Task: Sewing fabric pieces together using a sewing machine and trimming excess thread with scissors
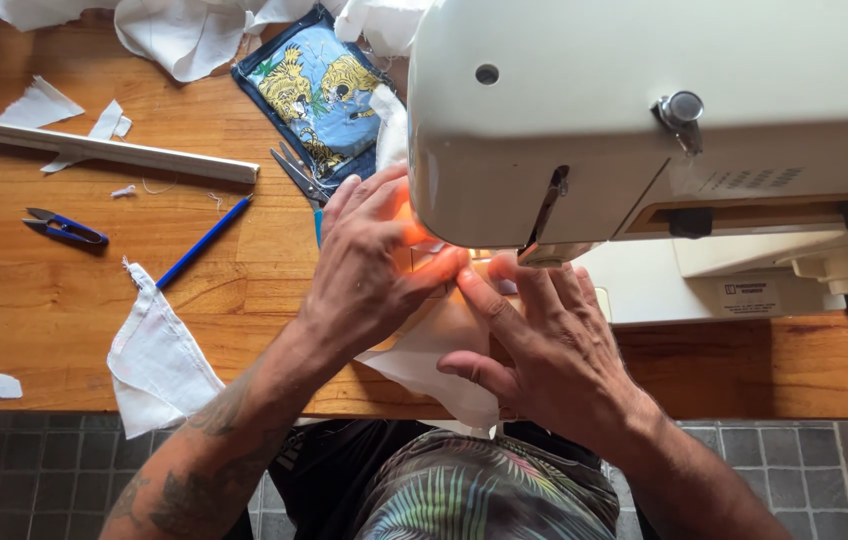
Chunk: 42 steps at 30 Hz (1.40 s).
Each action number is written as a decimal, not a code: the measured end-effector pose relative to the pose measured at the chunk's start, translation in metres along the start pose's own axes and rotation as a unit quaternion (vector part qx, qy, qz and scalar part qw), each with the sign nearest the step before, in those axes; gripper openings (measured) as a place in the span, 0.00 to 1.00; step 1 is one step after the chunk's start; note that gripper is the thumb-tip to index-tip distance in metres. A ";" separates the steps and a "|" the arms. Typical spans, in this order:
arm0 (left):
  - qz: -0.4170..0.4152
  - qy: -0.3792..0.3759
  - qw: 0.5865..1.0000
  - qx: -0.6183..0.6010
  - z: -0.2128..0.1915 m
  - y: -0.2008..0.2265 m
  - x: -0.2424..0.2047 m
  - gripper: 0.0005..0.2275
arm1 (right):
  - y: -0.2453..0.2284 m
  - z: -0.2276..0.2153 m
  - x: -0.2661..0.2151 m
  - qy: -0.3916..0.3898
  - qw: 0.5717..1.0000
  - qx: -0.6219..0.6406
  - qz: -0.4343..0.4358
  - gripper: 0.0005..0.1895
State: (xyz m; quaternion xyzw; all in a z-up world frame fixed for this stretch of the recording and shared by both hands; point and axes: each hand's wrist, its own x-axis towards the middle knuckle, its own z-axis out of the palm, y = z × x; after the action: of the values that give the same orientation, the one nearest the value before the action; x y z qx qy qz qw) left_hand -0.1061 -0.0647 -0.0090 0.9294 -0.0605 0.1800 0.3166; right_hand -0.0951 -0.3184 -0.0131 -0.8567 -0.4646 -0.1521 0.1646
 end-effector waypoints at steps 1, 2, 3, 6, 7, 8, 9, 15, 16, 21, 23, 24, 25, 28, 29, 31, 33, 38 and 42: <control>0.000 0.000 1.000 -0.001 0.002 0.000 0.000 0.08 | 0.000 0.001 -0.001 -0.001 1.000 -0.001 0.000 0.44; -0.006 0.016 1.000 -0.003 0.003 0.000 0.001 0.07 | 0.000 0.002 -0.003 0.003 1.000 -0.003 -0.001 0.45; -0.012 0.032 0.999 -0.005 0.005 0.001 0.001 0.07 | 0.001 0.003 -0.005 0.006 1.000 -0.006 -0.002 0.47; -0.010 0.068 0.997 0.028 -0.006 0.013 0.003 0.20 | 0.000 -0.001 -0.004 0.007 1.000 -0.003 -0.002 0.46; -0.008 0.067 0.997 0.026 -0.001 0.011 0.002 0.20 | 0.000 -0.001 -0.005 0.008 1.000 -0.006 0.001 0.46; -0.008 0.077 0.996 0.051 0.004 0.009 0.002 0.19 | 0.001 -0.001 -0.006 0.004 1.000 -0.005 0.006 0.47; -0.010 0.087 0.993 0.077 0.007 0.006 0.000 0.19 | 0.001 0.000 -0.006 0.001 1.000 -0.002 0.009 0.47; 0.007 0.003 0.999 0.034 0.005 0.007 0.009 0.15 | 0.005 -0.002 -0.006 0.033 0.998 0.042 0.019 0.42; 0.008 0.002 0.999 0.034 0.003 0.009 0.012 0.15 | 0.005 -0.004 -0.005 0.033 0.998 0.042 0.020 0.42; 0.016 -0.025 0.999 0.021 -0.001 0.017 0.017 0.13 | 0.009 -0.015 0.001 0.073 0.985 0.154 0.031 0.35; 0.015 -0.025 0.999 0.025 0.002 0.016 0.016 0.17 | 0.009 -0.018 0.004 0.076 0.985 0.152 0.028 0.34; 0.013 -0.025 0.999 0.029 0.004 0.015 0.014 0.22 | 0.008 -0.020 0.005 0.077 0.985 0.150 0.024 0.33; 0.013 -0.025 0.999 0.028 0.006 0.017 0.013 0.22 | 0.008 -0.019 0.005 0.077 0.986 0.149 0.025 0.33; 0.018 0.011 0.999 0.043 0.008 0.019 0.010 0.20 | 0.005 -0.017 0.008 0.072 0.987 0.140 0.039 0.35; 0.022 0.005 0.999 0.046 0.007 0.018 0.009 0.19 | 0.004 -0.016 0.008 0.073 0.987 0.137 0.048 0.36; 0.025 -0.001 0.999 0.048 0.007 0.013 0.007 0.19 | 0.000 -0.015 0.010 0.073 0.987 0.133 0.056 0.37; 0.027 -0.007 0.997 0.066 0.009 0.009 0.007 0.22 | -0.001 -0.015 0.012 0.080 0.987 0.120 0.067 0.39; 0.036 0.005 0.996 0.081 0.008 0.008 0.006 0.28 | -0.002 -0.012 0.015 0.070 0.987 0.118 0.084 0.41; 0.051 0.018 0.996 0.072 0.006 0.008 0.006 0.23 | -0.001 -0.008 0.012 0.028 0.983 0.120 0.139 0.42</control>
State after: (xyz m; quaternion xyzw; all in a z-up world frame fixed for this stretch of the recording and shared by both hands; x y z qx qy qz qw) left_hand -0.1007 -0.0749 -0.0071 0.9421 -0.0888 0.2169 0.2399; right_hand -0.0909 -0.3119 -0.0008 -0.8822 -0.3516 -0.0943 0.2986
